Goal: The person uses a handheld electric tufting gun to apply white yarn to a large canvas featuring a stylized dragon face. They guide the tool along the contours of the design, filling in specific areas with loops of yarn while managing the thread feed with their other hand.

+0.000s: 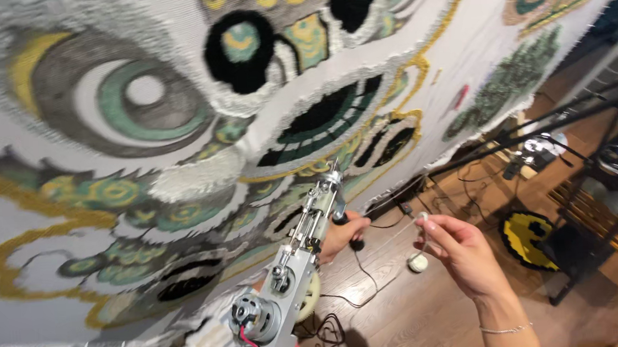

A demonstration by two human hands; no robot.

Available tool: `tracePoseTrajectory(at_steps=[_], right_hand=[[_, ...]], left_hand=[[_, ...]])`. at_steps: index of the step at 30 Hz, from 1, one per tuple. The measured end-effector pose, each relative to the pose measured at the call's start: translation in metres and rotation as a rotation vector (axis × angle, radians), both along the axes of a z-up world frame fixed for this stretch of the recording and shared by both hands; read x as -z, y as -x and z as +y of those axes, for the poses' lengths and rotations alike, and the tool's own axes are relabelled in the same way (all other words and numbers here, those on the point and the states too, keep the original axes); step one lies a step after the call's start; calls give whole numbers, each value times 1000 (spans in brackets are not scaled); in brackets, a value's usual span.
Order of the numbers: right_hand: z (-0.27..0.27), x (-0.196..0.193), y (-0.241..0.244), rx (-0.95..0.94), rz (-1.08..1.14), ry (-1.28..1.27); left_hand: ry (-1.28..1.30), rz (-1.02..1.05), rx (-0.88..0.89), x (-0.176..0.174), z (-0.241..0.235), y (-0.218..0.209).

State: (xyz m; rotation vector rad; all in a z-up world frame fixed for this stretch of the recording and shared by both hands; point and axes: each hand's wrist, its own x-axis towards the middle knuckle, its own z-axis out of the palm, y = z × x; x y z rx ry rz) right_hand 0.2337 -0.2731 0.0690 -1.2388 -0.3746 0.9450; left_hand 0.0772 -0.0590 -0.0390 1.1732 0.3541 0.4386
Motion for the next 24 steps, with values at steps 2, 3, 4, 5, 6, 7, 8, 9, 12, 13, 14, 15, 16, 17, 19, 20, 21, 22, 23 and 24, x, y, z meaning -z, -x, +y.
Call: tracePoseTrajectory(at_steps=[2,3,4,5,6,7,8,9,12,13,14,15,16,17,19,20,21,22,23,24], right_hand=[[-6,2,-9,0,28,-32],[-10,1,-15,-10,20,-26],[-14,1,-20,-19,12,-20],[-19,2,-24,-36,10,-10],[-25,2,-30,-38,8,-14],[-30,2,-37,-42,4,-26],[-35,2,-45,-46,0,-38],[-39,3,-54,-47,-20,-27],[-52,8,-82,-59,-89,-9],[-55,12,-89,-67,-111,-12],[-61,15,-96,-76,-133,-15],[-64,18,-103,-78,-152,15],[-68,21,-110,-81,-170,45],[-72,23,-117,-85,-187,77],[-78,29,-129,-91,-201,59],[-80,31,-134,-92,-207,48],[-80,32,-138,-79,-209,41],[-79,33,-142,-65,-210,35],[-80,33,-145,-48,-212,29],[-81,32,-148,-47,-183,39]], left_hand=[[26,39,13,9,-12,-11],[36,56,20,11,-17,-19],[42,74,24,13,-21,-27],[49,96,20,16,-28,-32],[61,117,17,17,-37,-37],[54,143,11,15,-42,-44],[40,175,7,11,-49,-51],[33,201,-3,5,-58,-57],[-123,314,-20,-21,-84,-79],[-158,337,10,-31,-96,-85],[-194,359,40,-40,-109,-92],[-237,381,68,-50,-118,-100],[-183,351,87,-59,-126,-110],[-129,322,105,-66,-134,-120],[-80,263,134,-74,-147,-136],[-85,233,145,-75,-150,-142],[-89,205,159,-75,-152,-147],[-99,205,146,-73,-153,-151],[-108,205,135,-70,-153,-155],[-117,205,125,-67,-153,-158]])
